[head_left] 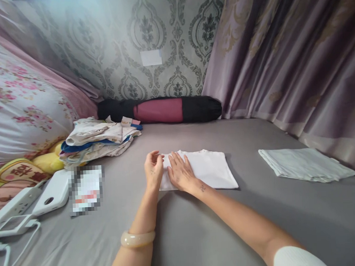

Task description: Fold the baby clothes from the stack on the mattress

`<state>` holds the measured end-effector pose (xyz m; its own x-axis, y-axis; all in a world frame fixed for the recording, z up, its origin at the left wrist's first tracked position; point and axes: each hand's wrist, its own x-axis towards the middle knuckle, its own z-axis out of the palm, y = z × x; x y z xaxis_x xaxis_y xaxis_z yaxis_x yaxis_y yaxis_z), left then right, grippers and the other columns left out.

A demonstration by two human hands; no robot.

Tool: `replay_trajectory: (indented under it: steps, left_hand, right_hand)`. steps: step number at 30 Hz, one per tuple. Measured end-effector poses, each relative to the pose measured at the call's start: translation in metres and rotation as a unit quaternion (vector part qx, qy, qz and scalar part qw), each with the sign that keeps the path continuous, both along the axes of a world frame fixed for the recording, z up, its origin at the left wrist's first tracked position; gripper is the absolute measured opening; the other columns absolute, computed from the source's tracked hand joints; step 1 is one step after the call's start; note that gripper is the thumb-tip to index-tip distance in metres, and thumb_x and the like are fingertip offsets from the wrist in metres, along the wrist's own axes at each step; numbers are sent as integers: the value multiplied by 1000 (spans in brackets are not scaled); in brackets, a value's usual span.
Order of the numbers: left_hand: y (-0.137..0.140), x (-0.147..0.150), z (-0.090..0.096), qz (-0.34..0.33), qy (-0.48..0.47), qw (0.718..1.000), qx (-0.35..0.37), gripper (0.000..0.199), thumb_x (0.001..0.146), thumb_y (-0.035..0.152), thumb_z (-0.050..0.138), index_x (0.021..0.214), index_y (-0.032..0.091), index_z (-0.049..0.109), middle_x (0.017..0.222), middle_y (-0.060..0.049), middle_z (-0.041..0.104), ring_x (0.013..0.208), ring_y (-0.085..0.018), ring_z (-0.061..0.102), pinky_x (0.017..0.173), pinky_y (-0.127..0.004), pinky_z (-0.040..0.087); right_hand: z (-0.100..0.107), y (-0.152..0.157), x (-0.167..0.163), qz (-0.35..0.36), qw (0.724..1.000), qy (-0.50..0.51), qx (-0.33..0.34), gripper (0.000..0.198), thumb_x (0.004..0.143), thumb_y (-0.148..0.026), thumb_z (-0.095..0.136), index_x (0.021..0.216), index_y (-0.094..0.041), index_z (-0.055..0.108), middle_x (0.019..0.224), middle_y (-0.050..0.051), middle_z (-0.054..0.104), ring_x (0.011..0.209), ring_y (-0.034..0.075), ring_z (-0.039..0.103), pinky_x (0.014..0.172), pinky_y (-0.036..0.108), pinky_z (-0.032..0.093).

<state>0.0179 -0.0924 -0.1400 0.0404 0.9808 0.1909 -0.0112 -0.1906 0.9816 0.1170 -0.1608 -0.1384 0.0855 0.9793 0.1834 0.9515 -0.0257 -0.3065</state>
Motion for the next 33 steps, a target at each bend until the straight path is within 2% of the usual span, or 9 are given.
replay_trajectory:
  steps: [2,5,8,14,19,23,26,29,33]
  left_hand:
    - [-5,6,-3,-37,91,994,39,28,78,24,50,105,18,56,87,-5,69,79,-17,64,78,-32,50]
    - [-12,11,-10,-79,220,969,74,32,80,18,45,111,19,54,96,-7,69,85,-19,64,81,-35,50]
    - [-13,12,-20,-103,286,946,117,36,82,15,42,116,19,52,102,-9,68,92,-20,64,87,-38,49]
    - [-7,11,-37,-103,323,920,197,45,77,10,40,120,18,49,102,-10,66,94,-23,63,89,-40,50]
    - [-8,10,-36,-109,346,898,247,47,77,10,42,122,18,49,105,-11,65,95,-23,62,90,-42,50]
    - [-10,11,-32,-127,381,871,282,39,86,15,41,124,17,50,106,-13,66,99,-25,62,92,-43,49]
    - [-13,15,-33,-144,395,853,308,35,91,23,43,125,19,51,117,-14,65,112,-27,59,97,-45,47]
    - [-17,19,-37,-158,417,842,303,34,93,29,44,125,20,51,131,-15,59,127,-29,51,104,-47,42]
    - [-24,21,-34,-164,479,821,263,34,95,31,43,126,20,53,141,-13,53,136,-29,43,111,-49,33]
  right_hand:
    - [-1,-8,13,-10,1000,-19,-4,57,100,-32,26,149,-5,36,158,15,28,148,26,18,121,48,8]
    - [-4,-15,24,-12,999,-30,-24,57,100,-34,26,150,-7,34,160,14,24,149,26,16,120,49,8]
    - [-7,-17,26,-16,998,-23,-47,58,100,-35,24,151,-7,33,160,14,24,149,26,17,120,49,9]
    - [-11,-15,24,-14,999,-10,-38,59,101,-36,23,151,-7,33,159,14,26,148,25,18,121,49,9]
    - [-11,-19,27,-13,1000,-7,-17,57,101,-34,22,150,-7,35,158,14,28,148,25,21,120,48,10]
    - [-8,-24,40,-69,997,-23,17,56,100,-31,25,149,-8,37,157,14,32,147,26,23,120,49,9]
    - [-8,-27,50,-102,994,-32,10,56,100,-33,26,149,-8,37,156,16,32,147,27,23,119,50,8]
    - [-11,-28,53,-104,994,-31,-10,56,100,-34,27,149,-8,37,156,16,33,147,28,23,119,51,9]
    - [-15,-29,52,-101,994,-32,-13,56,100,-35,27,149,-9,38,156,15,34,147,28,23,119,51,10]
